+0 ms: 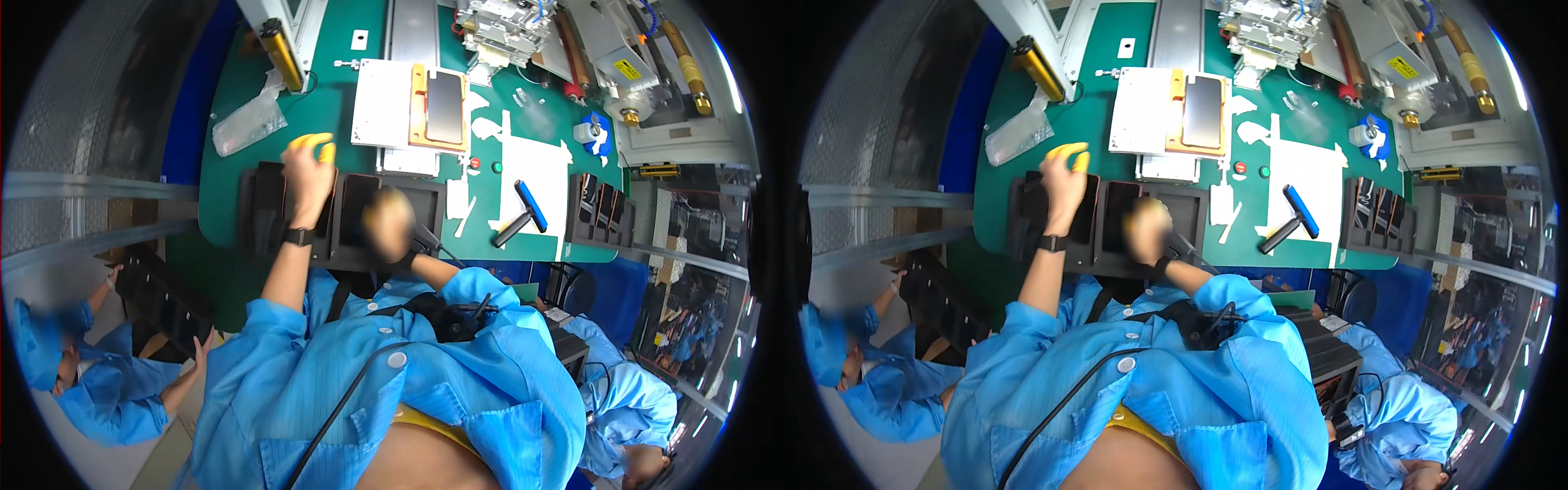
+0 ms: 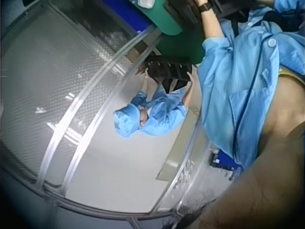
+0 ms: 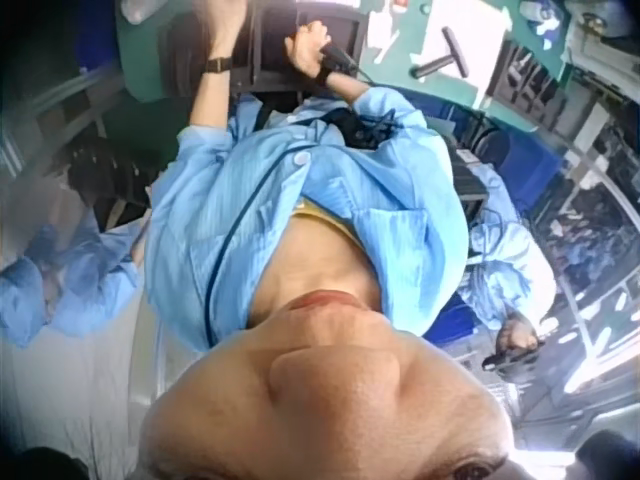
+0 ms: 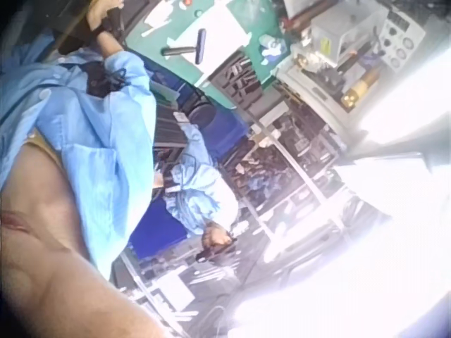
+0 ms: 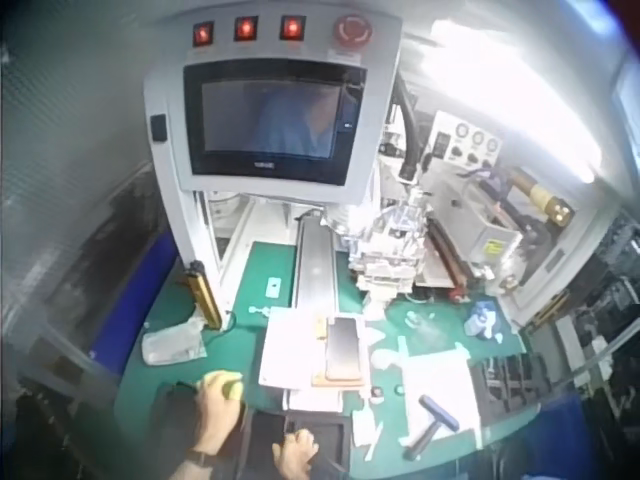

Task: The recorder is assembling and inspecting mobile phone units, applying protective films, and using a roller tool on a manufacturing line.

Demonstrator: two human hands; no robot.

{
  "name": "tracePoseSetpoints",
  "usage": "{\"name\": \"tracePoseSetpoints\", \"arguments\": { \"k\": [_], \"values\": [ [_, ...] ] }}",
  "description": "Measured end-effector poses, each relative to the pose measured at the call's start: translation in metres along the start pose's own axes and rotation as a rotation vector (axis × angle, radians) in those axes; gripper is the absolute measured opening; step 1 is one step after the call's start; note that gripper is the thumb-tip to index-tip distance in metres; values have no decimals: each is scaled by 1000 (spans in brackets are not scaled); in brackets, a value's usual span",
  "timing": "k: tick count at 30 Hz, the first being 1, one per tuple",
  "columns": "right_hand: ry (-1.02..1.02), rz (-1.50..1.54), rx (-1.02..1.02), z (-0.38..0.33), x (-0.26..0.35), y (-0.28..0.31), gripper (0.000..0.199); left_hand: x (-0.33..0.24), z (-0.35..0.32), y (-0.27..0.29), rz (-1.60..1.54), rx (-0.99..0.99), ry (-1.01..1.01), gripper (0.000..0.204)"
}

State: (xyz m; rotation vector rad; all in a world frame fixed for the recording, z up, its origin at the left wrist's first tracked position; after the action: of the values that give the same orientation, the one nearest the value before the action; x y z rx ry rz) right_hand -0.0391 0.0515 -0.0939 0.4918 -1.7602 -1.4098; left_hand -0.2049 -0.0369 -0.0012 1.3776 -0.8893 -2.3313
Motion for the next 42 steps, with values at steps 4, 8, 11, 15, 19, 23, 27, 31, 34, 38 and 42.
{"name": "tracePoseSetpoints", "arguments": {
  "k": [4,8,11,15,19,23,27,31,34,38,42],
  "values": [
    [-182,577,293,-9,1,1,26,-63,23,-70,-117,102,-152,12],
    [128,686,97,-8,-27,78,25,-89,37,-132,-47,198,-120,18],
    [50,701,-62,11,-65,140,31,-91,40,-151,154,182,-68,35],
    [-127,816,-240,65,-132,154,28,-81,50,-167,-114,322,214,42],
    [-123,717,-333,139,-125,139,24,-70,42,-154,-893,309,567,13],
    [-183,566,-332,173,-102,115,25,-80,19,-97,-1271,280,701,32],
    [-83,205,-377,165,-79,127,27,-82,-8,-63,-1310,252,718,40],
    [42,175,-518,126,-145,164,21,-86,-31,-59,-1398,323,745,44],
    [-572,-145,-182,55,-250,165,33,-79,-53,-53,-1443,345,785,48],
    [-750,-29,-68,-4,-338,109,41,-70,-80,-49,-1450,378,846,40],
    [-1089,1185,-86,-1,-369,42,20,-68,-92,-56,-1429,453,867,36]
  ]
}}
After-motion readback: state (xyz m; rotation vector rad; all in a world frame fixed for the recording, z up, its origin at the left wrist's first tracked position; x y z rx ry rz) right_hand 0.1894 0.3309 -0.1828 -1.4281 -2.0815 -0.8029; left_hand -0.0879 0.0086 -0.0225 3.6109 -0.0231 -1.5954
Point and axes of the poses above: each hand's wrist, its own z-axis towards the middle knuckle, its own y-axis out of the back of the hand, x = y × z, the point moved 7 cm from there along z, towards the middle knuckle, and after that the axes turned 3 degrees about -y, right-handed, at the moved point
